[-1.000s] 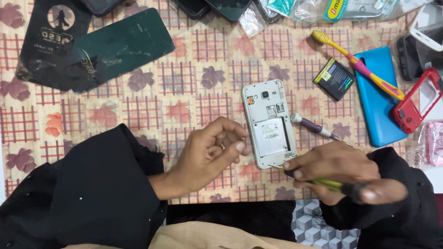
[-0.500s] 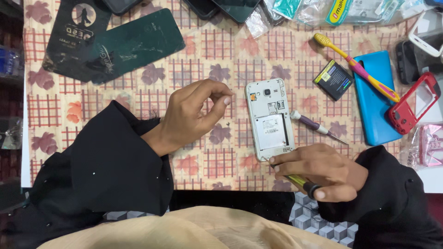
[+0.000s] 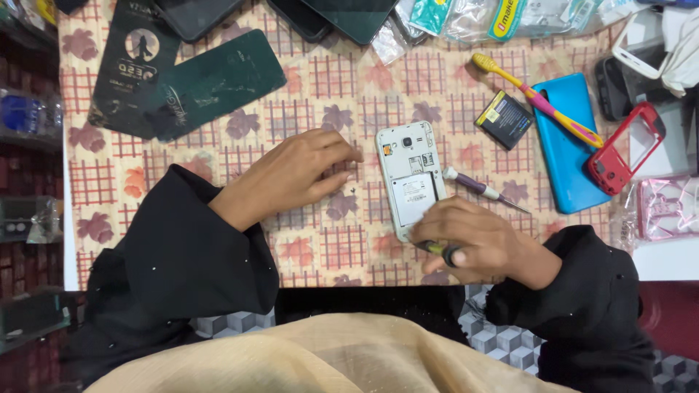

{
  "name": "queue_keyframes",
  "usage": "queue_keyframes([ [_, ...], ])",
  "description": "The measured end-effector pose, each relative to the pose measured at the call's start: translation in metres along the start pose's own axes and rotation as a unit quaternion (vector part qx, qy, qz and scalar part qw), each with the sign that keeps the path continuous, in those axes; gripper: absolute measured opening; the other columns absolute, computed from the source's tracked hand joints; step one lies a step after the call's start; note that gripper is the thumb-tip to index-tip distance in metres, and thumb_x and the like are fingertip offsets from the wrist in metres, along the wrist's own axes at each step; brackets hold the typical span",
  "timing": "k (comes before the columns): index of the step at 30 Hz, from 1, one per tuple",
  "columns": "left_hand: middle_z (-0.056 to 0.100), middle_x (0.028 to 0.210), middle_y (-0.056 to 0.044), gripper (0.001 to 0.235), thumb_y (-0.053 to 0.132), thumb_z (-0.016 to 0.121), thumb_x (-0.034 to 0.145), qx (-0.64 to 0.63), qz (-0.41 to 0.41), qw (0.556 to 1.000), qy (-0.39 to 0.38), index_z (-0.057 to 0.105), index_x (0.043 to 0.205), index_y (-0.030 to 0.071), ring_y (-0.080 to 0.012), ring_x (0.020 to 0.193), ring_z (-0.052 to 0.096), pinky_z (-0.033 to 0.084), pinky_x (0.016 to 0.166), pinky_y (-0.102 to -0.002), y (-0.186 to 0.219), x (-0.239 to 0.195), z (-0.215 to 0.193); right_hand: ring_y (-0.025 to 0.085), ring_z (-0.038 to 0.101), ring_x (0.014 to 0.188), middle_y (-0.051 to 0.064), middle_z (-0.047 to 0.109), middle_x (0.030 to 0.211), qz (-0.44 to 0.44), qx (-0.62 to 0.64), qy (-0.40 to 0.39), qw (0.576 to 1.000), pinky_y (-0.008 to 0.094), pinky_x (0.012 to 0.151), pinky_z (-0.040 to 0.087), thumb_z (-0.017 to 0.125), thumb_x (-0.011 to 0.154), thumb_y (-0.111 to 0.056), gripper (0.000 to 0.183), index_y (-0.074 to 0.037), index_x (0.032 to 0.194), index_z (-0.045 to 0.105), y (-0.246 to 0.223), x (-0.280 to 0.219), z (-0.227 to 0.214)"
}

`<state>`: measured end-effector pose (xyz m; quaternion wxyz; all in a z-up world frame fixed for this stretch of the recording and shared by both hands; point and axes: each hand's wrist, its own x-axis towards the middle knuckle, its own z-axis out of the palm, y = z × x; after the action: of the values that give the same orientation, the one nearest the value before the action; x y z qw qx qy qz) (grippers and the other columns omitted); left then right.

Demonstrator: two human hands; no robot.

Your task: The person disassembles a white smartphone by removing screws and the back cover, then cleans the internal components with a toothbrush. They reassemble the phone by placing the back cover and tightening screws.

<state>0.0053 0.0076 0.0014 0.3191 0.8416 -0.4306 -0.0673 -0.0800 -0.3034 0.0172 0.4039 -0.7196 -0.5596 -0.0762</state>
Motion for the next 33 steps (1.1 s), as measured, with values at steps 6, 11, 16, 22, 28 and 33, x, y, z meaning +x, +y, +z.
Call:
queue_keyframes([
  [6, 0.066, 0.113, -0.008, 0.028, 0.02, 0.078, 0.083, -0.004, 0.04, 0.998, -0.044, 0.074, 0.107, 0.007, -0.0272, 0.106, 0.059, 0.053, 0.09, -0.04, -0.005, -0.004, -0.002, 0.032, 0.077, 0.092, 0.019, 0.074, 0.113, 0.075, -0.034, 0.045, 0.996, 0.038, 0.07, 0.059, 0.086, 0.083, -0.002, 0.085, -0.022, 0.142, 0.027, -0.005, -0.017, 0.024],
  [11, 0.066, 0.112, -0.005, 0.023, 0.02, 0.082, 0.079, 0.015, 0.067, 0.997, -0.031, 0.075, 0.099, 0.01, -0.0251, 0.103, 0.06, 0.055, 0.09, -0.038, -0.006, -0.002, 0.005, 0.039, 0.073, 0.095, 0.019, 0.073, 0.106, 0.156, -0.122, 0.13, 0.972, 0.036, 0.069, 0.059, 0.078, 0.082, 0.001, 0.079, -0.02, 0.137, 0.026, -0.03, -0.017, 0.042],
  [16, 0.067, 0.106, -0.001, 0.015, 0.02, 0.081, 0.084, 0.044, 0.082, 0.995, -0.026, 0.074, 0.093, 0.01, -0.021, 0.101, 0.063, 0.058, 0.082, -0.034, -0.008, -0.005, 0.011, 0.026, 0.077, 0.083, 0.012, 0.076, 0.096, 0.225, -0.19, 0.165, 0.941, 0.034, 0.067, 0.062, 0.085, 0.082, 0.0, 0.048, -0.017, 0.112, 0.053, -0.048, 0.002, 0.06],
  [22, 0.065, 0.102, -0.005, 0.019, 0.019, 0.079, 0.087, 0.098, 0.093, 0.991, -0.015, 0.072, 0.095, 0.003, -0.0213, 0.095, 0.062, 0.058, 0.07, -0.033, -0.009, -0.001, 0.018, 0.027, 0.073, 0.087, 0.014, 0.071, 0.1, 0.185, -0.038, 0.273, 0.943, 0.033, 0.071, 0.064, 0.074, 0.082, 0.003, 0.039, -0.009, 0.111, 0.051, -0.042, 0.006, 0.067],
  [28, 0.065, 0.104, -0.004, 0.021, 0.019, 0.078, 0.085, 0.096, 0.103, 0.99, 0.007, 0.072, 0.1, 0.005, -0.0203, 0.095, 0.062, 0.059, 0.07, -0.032, -0.005, -0.003, 0.018, 0.026, 0.076, 0.091, 0.011, 0.072, 0.099, 0.153, -0.132, 0.241, 0.949, 0.039, 0.079, 0.066, 0.085, 0.086, -0.002, 0.064, -0.027, 0.13, 0.046, -0.043, -0.012, 0.071],
  [33, 0.065, 0.11, -0.003, 0.019, 0.017, 0.078, 0.086, 0.116, 0.104, 0.988, -0.011, 0.07, 0.101, 0.006, -0.0181, 0.1, 0.062, 0.059, 0.071, -0.031, -0.002, -0.003, 0.018, 0.034, 0.073, 0.102, 0.013, 0.071, 0.109, 0.186, -0.059, 0.248, 0.949, 0.044, 0.087, 0.06, 0.072, 0.089, 0.001, 0.058, -0.029, 0.131, 0.045, -0.045, -0.007, 0.069],
])
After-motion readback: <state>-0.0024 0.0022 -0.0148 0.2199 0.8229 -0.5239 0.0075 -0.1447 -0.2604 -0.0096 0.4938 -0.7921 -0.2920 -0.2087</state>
